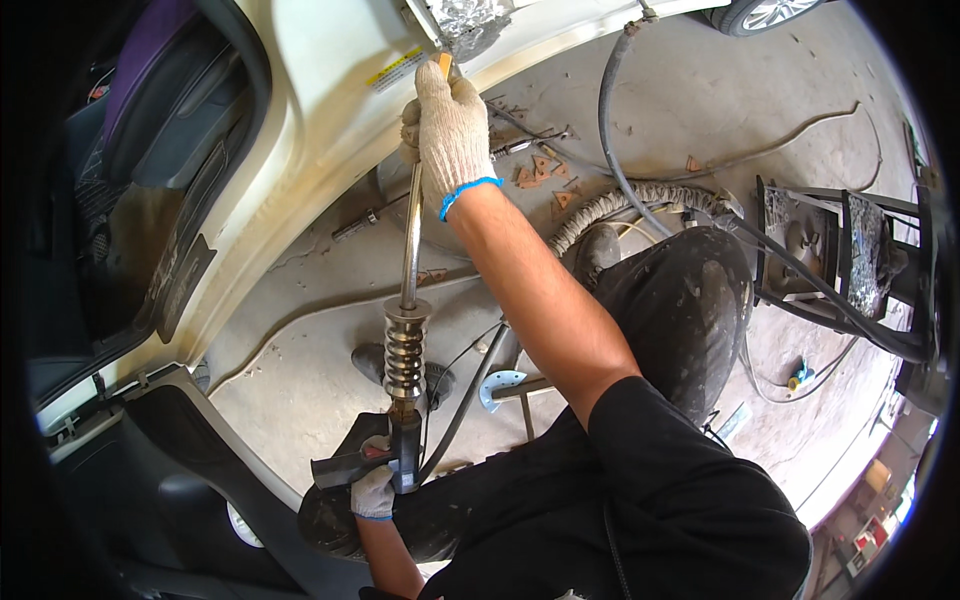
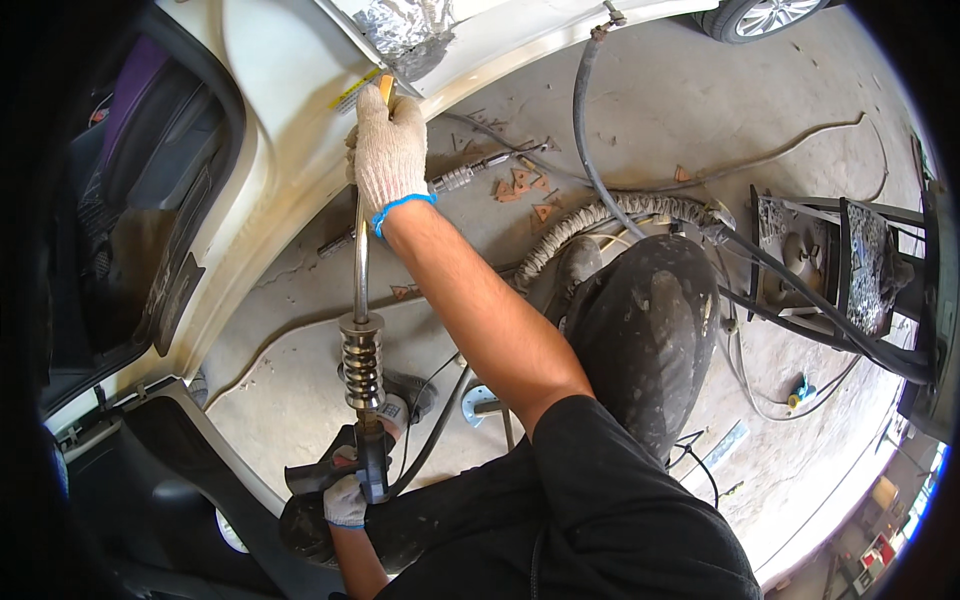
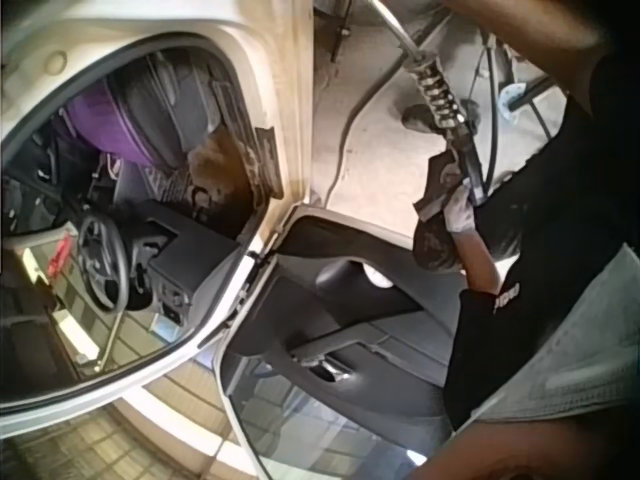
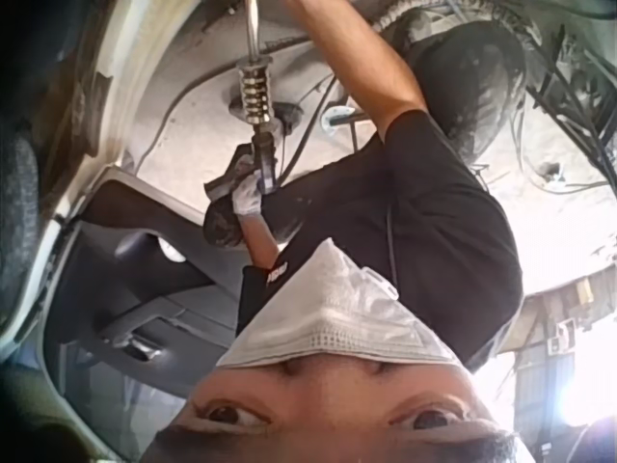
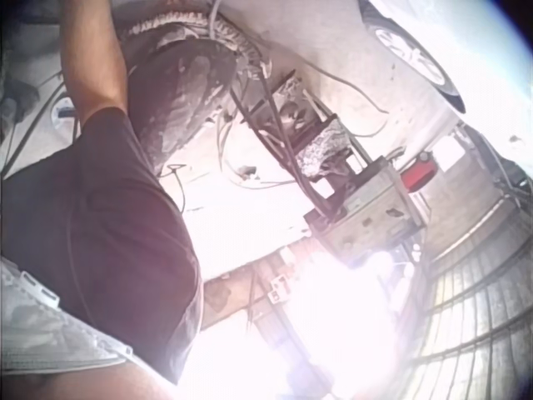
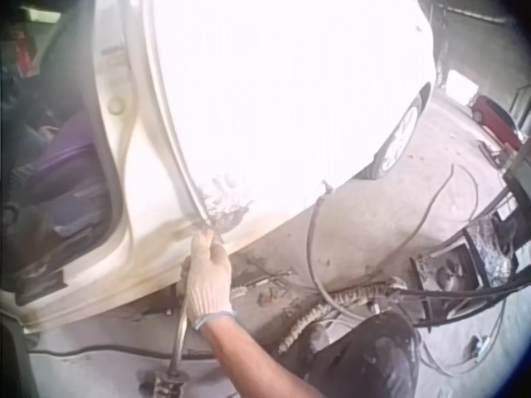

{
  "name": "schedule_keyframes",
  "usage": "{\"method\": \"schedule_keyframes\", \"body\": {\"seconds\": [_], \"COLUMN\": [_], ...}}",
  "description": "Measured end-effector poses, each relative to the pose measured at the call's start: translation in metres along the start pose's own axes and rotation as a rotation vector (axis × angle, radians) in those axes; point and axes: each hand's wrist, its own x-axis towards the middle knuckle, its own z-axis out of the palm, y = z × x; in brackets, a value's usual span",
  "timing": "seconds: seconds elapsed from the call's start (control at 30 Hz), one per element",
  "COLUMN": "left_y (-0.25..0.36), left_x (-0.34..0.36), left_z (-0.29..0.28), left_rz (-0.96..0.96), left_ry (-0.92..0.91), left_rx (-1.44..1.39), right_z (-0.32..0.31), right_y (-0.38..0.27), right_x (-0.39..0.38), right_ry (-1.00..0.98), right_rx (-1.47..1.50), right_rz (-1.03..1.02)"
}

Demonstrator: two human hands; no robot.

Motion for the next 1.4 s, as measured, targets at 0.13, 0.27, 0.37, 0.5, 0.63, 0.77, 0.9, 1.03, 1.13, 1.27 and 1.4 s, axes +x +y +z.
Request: {"method": "schedule_keyframes", "body": {"seconds": [0.13,0.27,0.37,0.5,0.63,0.77,0.9,1.03,1.13,1.27,1.4], "left_y": [0.002,0.004,0.002,0.001,0.002,0.001,0.005,0.004,-0.006,-0.002,-0.003], "left_x": [0.000,0.005,0.001,0.001,0.004,0.006,0.004,0.003,0.009,0.013,0.014], "left_z": [0.009,0.011,0.006,0.013,0.012,0.009,0.033,0.022,0.006,0.014,0.018], "left_rz": [0.018,0.015,0.039,0.062,0.073,0.104,0.095,0.079,0.126,0.140,0.163], "left_ry": [-0.014,-0.047,-0.003,-0.060,-0.113,-0.128,-0.057,-0.060,-0.010,-0.013,-0.015], "left_rx": [0.012,-0.003,0.024,0.039,0.031,0.046,0.024,0.039,0.102,0.167,0.152], "right_z": [0.001,0.001,0.000,0.000,0.000,-0.001,-0.008,-0.018,-0.047,-0.055,-0.042], "right_y": [-0.001,-0.002,-0.002,-0.002,0.000,-0.002,0.003,0.018,0.076,0.071,0.049], "right_x": [0.002,0.001,0.003,0.002,0.002,0.003,0.006,-0.053,-0.111,-0.129,-0.093], "right_ry": [0.017,0.016,0.021,0.011,0.013,0.016,-0.033,-0.183,-0.313,-0.258,-0.288], "right_rx": [-0.014,-0.021,-0.028,-0.009,-0.006,0.006,0.101,-0.201,-0.389,-0.030,-0.053], "right_rz": [-0.009,-0.018,-0.019,-0.010,-0.036,-0.030,-0.003,0.113,0.114,0.463,0.306]}}
